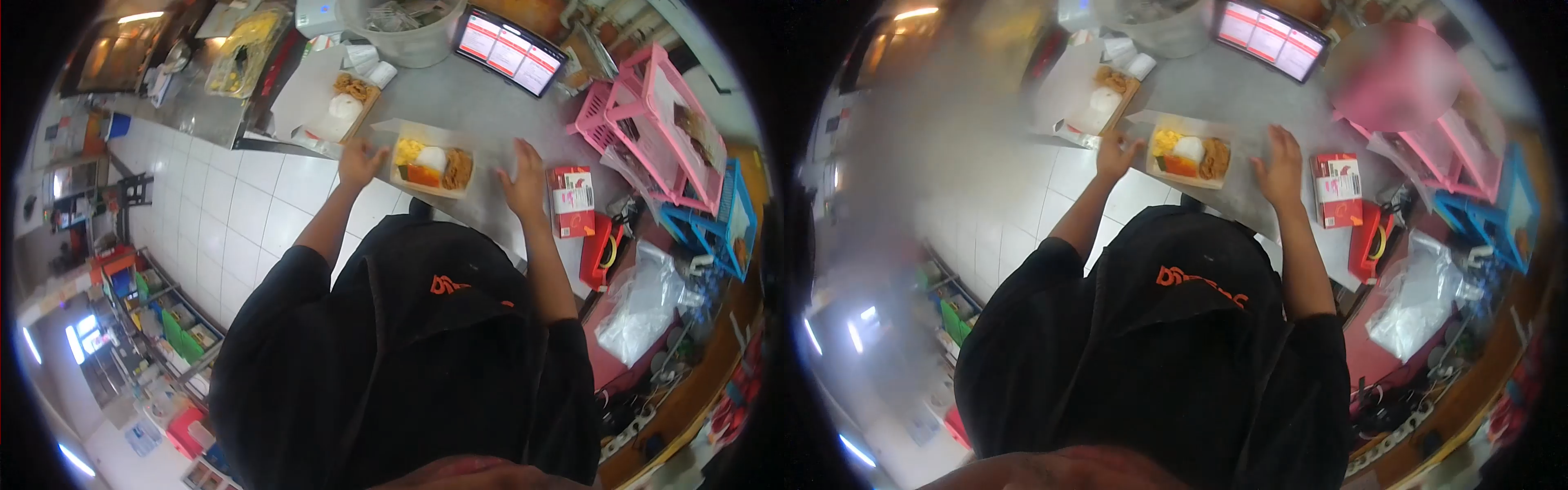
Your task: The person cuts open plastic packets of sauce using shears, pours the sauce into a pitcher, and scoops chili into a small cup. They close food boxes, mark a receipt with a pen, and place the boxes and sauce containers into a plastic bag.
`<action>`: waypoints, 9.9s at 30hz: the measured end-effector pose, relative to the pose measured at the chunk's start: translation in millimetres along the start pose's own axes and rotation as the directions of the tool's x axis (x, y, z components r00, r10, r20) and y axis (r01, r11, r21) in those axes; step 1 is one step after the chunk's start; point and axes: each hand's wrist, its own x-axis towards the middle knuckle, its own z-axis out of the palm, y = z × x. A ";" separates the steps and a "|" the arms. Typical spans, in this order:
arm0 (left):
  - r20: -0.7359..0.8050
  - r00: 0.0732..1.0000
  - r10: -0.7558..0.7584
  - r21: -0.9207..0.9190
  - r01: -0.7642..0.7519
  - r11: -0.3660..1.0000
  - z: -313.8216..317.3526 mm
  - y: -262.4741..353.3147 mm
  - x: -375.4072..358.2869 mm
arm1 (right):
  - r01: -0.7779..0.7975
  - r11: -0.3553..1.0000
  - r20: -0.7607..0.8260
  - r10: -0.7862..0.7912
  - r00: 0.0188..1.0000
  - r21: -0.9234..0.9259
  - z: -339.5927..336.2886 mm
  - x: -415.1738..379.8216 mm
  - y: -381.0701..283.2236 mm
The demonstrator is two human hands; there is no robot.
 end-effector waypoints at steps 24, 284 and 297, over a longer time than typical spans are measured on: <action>0.560 0.636 0.531 0.239 -0.737 0.632 -6.4 67.0 50.9 | -0.419 0.879 -0.203 0.463 0.863 0.227 68.0 -57.9 -29.8; -0.473 0.655 -0.589 -0.680 0.153 0.717 7.2 -116.0 30.3 | -0.307 0.770 0.177 0.250 0.952 0.560 111.6 -10.2 -3.3; 0.132 0.990 -0.042 -0.387 0.091 0.918 -29.7 -60.6 27.0 | -0.534 0.650 0.475 0.289 0.831 0.541 107.9 -13.9 13.0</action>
